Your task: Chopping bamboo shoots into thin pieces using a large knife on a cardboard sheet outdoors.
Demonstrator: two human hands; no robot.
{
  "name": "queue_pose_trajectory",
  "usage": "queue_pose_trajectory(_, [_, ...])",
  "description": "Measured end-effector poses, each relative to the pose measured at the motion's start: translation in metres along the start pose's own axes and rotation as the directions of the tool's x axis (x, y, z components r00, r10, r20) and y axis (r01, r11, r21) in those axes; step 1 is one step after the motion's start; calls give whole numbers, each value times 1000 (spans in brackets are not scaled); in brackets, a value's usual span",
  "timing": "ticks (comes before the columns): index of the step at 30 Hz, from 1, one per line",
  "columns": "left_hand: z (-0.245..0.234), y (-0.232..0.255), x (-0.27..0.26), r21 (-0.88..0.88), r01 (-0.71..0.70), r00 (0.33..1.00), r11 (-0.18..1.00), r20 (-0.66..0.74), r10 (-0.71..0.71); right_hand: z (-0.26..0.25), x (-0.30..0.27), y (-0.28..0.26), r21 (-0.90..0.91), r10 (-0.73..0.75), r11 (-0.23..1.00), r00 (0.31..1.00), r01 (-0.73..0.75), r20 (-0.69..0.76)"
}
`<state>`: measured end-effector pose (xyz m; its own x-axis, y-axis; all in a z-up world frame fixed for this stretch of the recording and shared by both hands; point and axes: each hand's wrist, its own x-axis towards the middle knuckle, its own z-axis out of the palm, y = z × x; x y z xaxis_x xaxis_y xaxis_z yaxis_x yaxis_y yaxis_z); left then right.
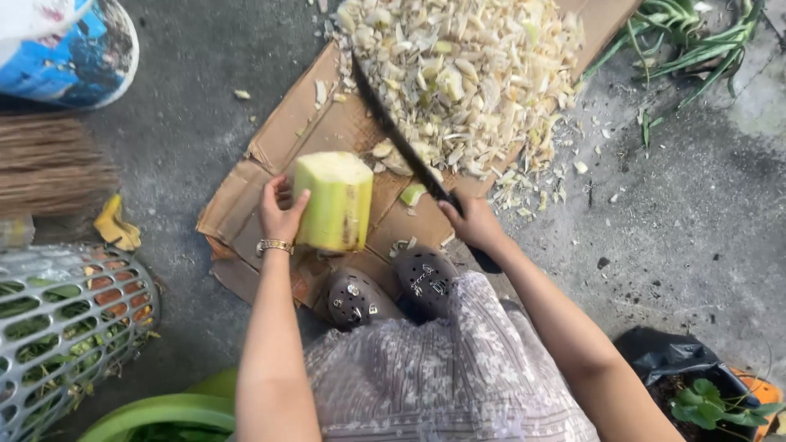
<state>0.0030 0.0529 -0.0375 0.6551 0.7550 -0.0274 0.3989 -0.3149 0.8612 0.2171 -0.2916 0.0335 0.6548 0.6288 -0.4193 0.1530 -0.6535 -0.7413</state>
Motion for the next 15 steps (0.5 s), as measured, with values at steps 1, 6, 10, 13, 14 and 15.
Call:
queue_pose_trajectory(1, [-2, 0, -4, -1, 12, 1000, 1000, -6, -12, -6, -7, -10, -6, 0, 1000, 1000, 0, 12])
queue_pose_trajectory(6, [7, -24, -6, 309, 153, 988, 939, -19, -155, 4, -12, -38, -205, -324, 941, 892, 270, -316])
queue_pose_trajectory(10, [37, 56, -25, 406, 186, 960, 895, -271, -77, 45, 19, 16, -314, -351, 914, 890, 257, -293])
queue_pose_trajectory(13, [39, 89, -23, 540, 358, 929, 762, -291, -230, 49, 38, 38, -403, -265, 903, 933, 152, -243])
queue_pose_trajectory(14, [39, 90, -23, 550, 379, 923, 745, -278, -264, 43, 38, 32, -382, -256, 912, 935, 150, -244])
queue_pose_trajectory(15, [41, 90, -21, 559, 399, 917, 727, -266, -298, 37, 39, 27, -361, -247, 921, 938, 148, -244])
